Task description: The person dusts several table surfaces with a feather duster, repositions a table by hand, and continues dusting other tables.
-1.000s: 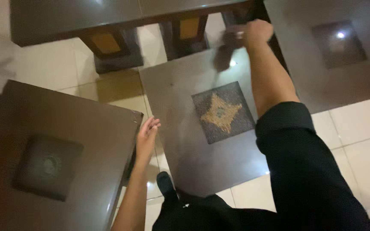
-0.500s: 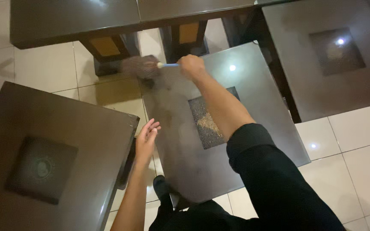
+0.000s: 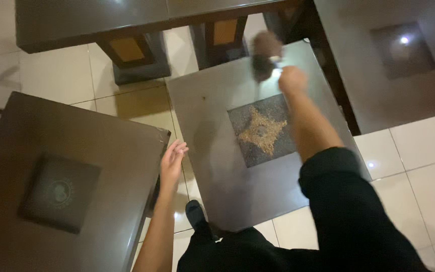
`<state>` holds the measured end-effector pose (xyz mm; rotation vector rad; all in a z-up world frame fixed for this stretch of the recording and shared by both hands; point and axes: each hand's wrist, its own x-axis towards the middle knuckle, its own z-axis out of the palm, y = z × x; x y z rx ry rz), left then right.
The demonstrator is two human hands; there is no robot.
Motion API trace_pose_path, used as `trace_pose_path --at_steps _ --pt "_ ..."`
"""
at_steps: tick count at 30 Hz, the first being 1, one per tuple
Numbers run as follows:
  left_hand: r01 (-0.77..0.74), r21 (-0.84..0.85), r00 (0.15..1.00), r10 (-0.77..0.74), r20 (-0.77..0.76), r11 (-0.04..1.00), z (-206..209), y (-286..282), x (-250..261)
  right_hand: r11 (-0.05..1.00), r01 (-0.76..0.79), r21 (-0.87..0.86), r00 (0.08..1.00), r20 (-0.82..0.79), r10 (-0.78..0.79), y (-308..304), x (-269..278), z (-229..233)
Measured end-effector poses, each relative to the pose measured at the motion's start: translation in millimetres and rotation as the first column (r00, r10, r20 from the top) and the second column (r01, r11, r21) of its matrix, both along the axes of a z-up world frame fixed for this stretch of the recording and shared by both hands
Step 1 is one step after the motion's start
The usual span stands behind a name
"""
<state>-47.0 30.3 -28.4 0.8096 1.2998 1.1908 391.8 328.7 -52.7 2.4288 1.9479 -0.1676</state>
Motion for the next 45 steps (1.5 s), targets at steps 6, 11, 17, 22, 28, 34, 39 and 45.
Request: trace_pose_path --at_steps 6,11,17,22,28,34,39,45 --pt "0.128 0.053 0.992 -0.127 -0.022 0.990 4 7 20 0.976 -0.127 -0.179 0.960 -0.269 0.075 -105 -153 -15" --pt "0.206 0.083 0.979 -0.204 -0.030 0.975 -4 6 14 0.974 0.133 -0.182 0.923 -0.336 -0.189 -168 -93 -34" --pt "0.281 -0.025 0.944 -0.281 -0.175 0.960 11 3 5 0.855 0.517 -0.053 0.808 -0.298 -0.507 -237 49 -54" --pt "0.339 -0.020 0.935 -0.339 -0.106 0.941 17 -5 13 0.844 0.535 -0.037 0.698 -0.542 -0.467 -293 35 -72" --pt "0.446 -0.029 0.862 -0.437 -0.256 0.895 39 -9 27 0.895 0.308 -0.324 0.735 -0.517 -0.439 -358 -98 -83" --pt "0.495 0.040 0.856 -0.479 -0.195 0.868 50 -17 19 0.886 0.364 -0.288 0.850 -0.287 -0.443 -426 -25 -69" --pt "0.496 0.028 0.857 -0.484 -0.179 0.868 39 -27 8 0.708 0.693 0.136 0.680 -0.447 -0.581 -497 65 -53" --pt "0.499 0.058 0.867 -0.498 -0.021 0.865 22 -41 30 0.869 0.329 0.369 0.942 -0.195 -0.274 -507 -2 -85"
